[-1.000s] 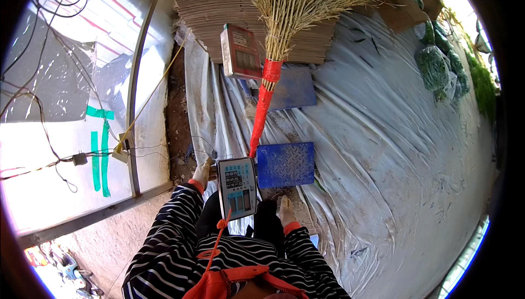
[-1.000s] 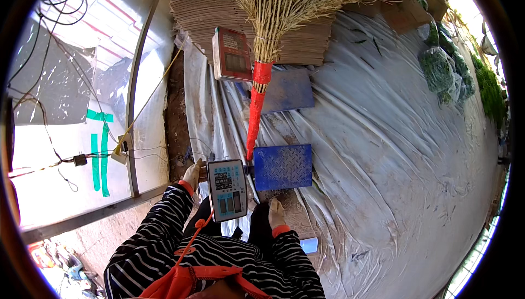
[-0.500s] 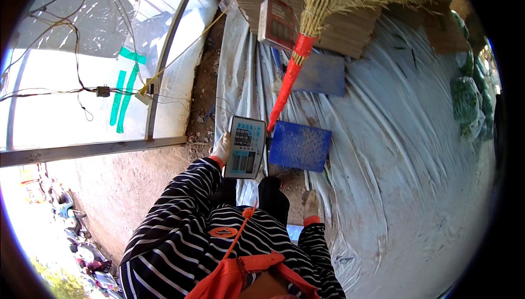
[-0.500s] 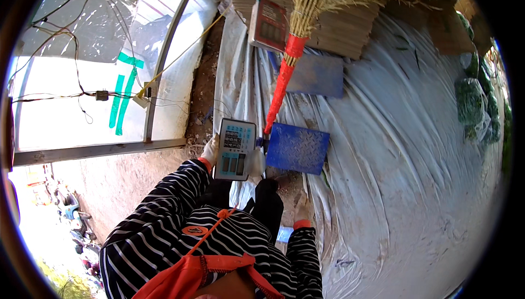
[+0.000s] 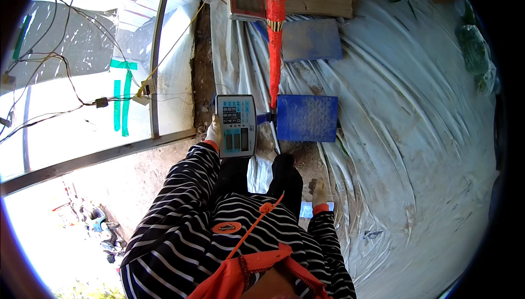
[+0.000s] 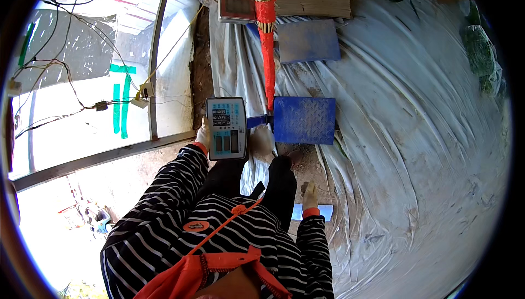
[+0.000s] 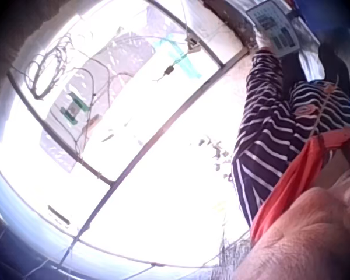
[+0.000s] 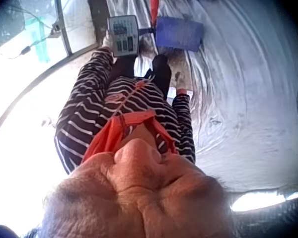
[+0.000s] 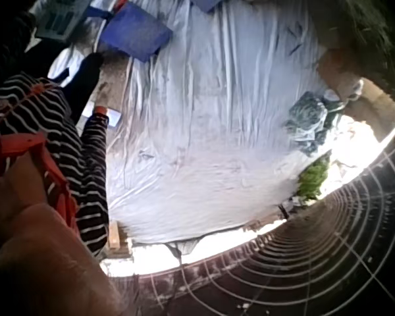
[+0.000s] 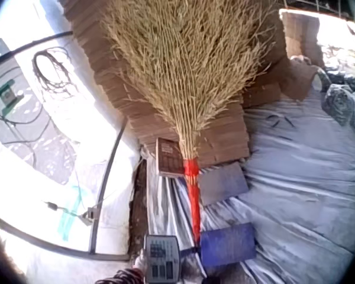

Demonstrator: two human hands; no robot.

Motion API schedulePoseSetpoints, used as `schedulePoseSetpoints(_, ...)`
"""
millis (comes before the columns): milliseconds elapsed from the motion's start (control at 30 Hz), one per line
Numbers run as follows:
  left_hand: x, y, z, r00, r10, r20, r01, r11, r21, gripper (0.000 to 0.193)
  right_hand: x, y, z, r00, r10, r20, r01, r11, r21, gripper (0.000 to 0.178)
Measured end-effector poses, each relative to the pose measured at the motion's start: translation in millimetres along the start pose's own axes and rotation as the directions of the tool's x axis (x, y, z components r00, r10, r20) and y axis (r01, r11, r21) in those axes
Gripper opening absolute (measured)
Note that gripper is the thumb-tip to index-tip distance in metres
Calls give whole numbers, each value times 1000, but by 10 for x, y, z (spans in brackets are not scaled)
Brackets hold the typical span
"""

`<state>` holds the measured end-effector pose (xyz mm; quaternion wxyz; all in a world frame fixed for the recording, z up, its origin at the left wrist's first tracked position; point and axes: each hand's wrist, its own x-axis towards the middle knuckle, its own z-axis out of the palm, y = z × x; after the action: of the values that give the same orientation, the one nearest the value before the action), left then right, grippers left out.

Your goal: The person picks up a digital scale and a red calculator, then places them on a tarp-covered surface. They also handle a broom and a dustpan, moving them slightly while organizing the area.

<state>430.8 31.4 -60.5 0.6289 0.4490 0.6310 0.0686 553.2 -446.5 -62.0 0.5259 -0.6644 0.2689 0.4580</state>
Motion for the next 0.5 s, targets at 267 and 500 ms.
schedulePoseSetpoints(267, 109, 410, -197, 994, -15, -109, 4, 996, -94, 80, 139, 134, -59, 998, -13, 57, 10, 999, 41, 58)
schedulePoseSetpoints(500, 333, 398, -734, 991, 39, -126, -48, 997, -69, 78, 69, 264, 79, 995, 63, 81, -75, 985, 155, 50)
